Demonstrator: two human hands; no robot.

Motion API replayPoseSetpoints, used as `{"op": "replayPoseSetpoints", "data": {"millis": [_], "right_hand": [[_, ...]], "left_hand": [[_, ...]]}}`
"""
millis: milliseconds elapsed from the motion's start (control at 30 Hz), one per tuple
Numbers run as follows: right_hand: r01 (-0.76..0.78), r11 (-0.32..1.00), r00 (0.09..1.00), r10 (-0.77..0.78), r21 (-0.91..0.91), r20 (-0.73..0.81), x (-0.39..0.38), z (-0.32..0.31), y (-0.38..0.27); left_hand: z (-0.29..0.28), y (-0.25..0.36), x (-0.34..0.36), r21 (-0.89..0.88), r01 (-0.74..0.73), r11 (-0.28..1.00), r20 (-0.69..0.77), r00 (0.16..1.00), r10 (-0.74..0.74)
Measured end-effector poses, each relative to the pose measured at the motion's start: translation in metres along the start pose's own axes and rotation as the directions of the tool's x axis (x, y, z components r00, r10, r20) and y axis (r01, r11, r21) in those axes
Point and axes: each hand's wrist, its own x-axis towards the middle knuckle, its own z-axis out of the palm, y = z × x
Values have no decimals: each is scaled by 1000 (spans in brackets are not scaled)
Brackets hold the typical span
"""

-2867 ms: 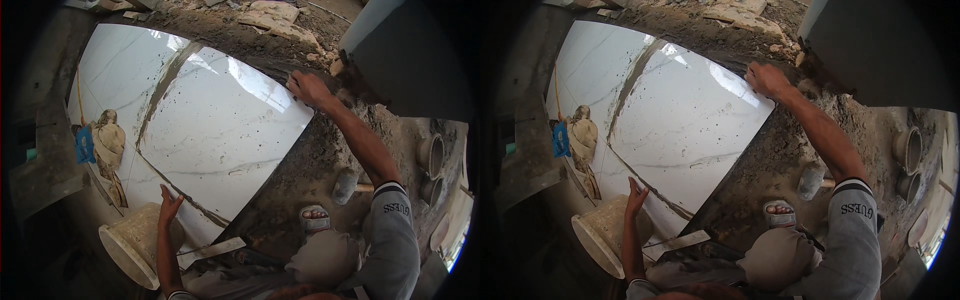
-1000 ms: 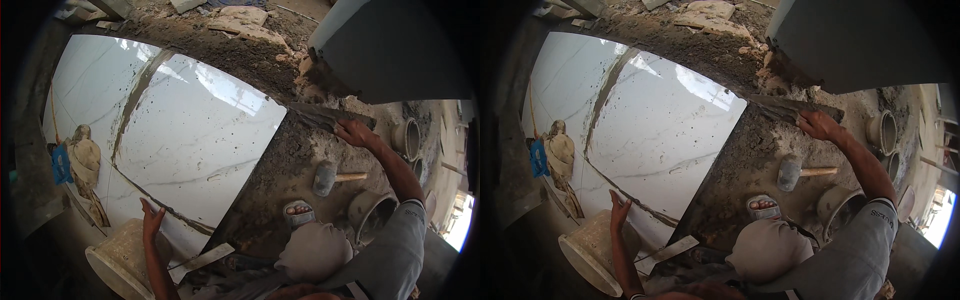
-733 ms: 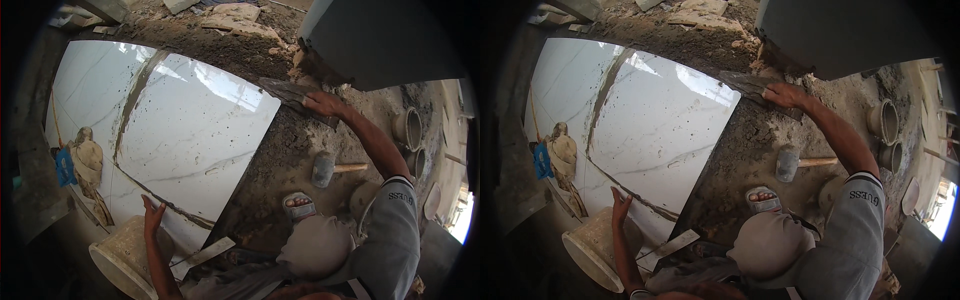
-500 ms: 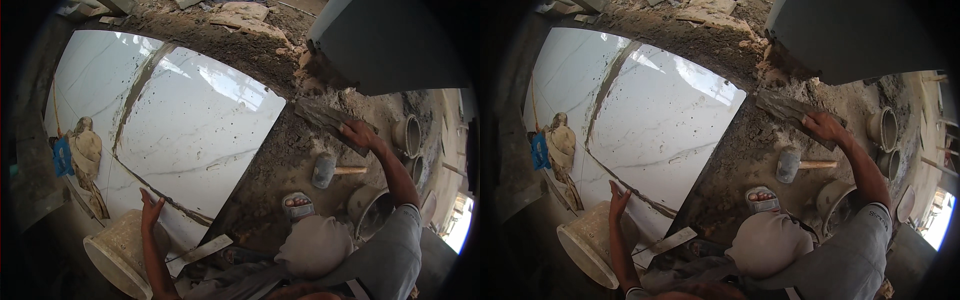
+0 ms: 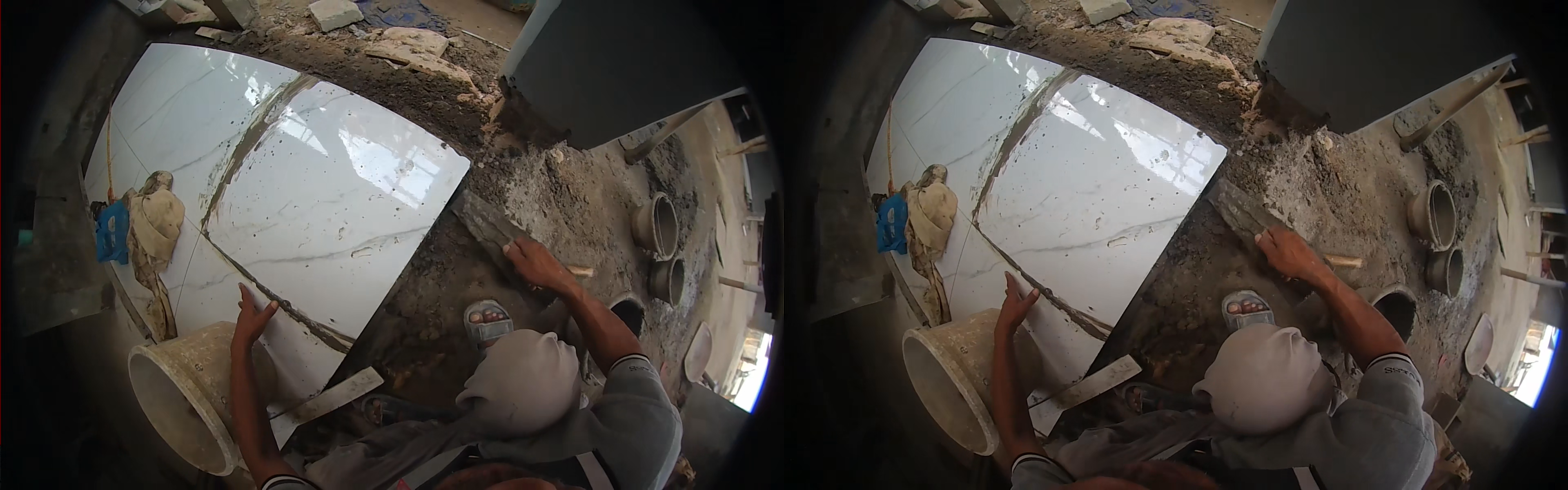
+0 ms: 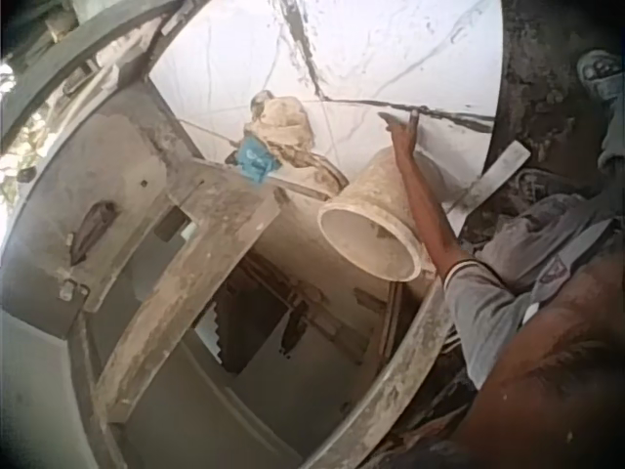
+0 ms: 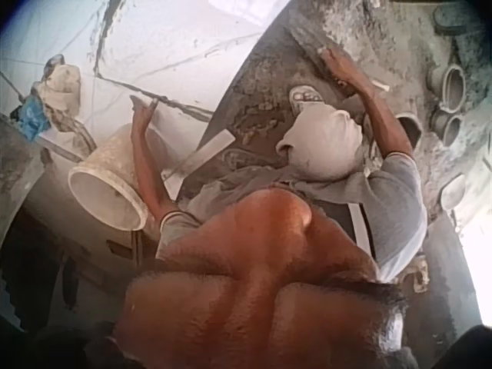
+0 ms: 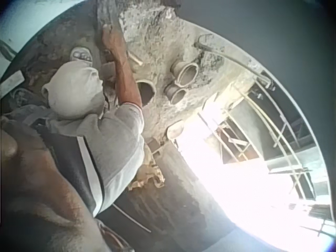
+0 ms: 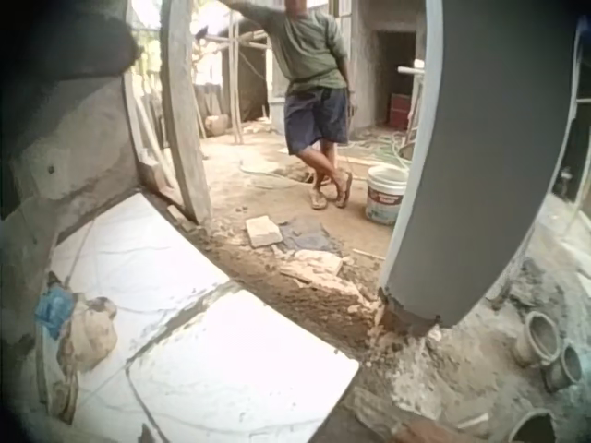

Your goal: The person installs a floor tile by tapping the tile with a mallet and smoothing the mortar along its edge using a trowel.

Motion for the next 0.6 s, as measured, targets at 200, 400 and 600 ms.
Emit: {"op": "replayPoseSetpoints", "data": {"millis": [200, 400, 600], "right_hand": [[-324, 820, 929, 371, 471, -6, 40, -26, -43], [-336, 894, 913, 232, 295, 336, -10, 0, -63], [-361, 810, 927, 364, 462, 86, 24, -19, -50]], "left_hand": [[-1, -8, 10, 58, -62, 996, -76, 995, 67], [4, -5, 1, -12, 21, 1000, -102, 995, -22], [18, -1, 6, -45, -94, 995, -172, 981, 85]]}}
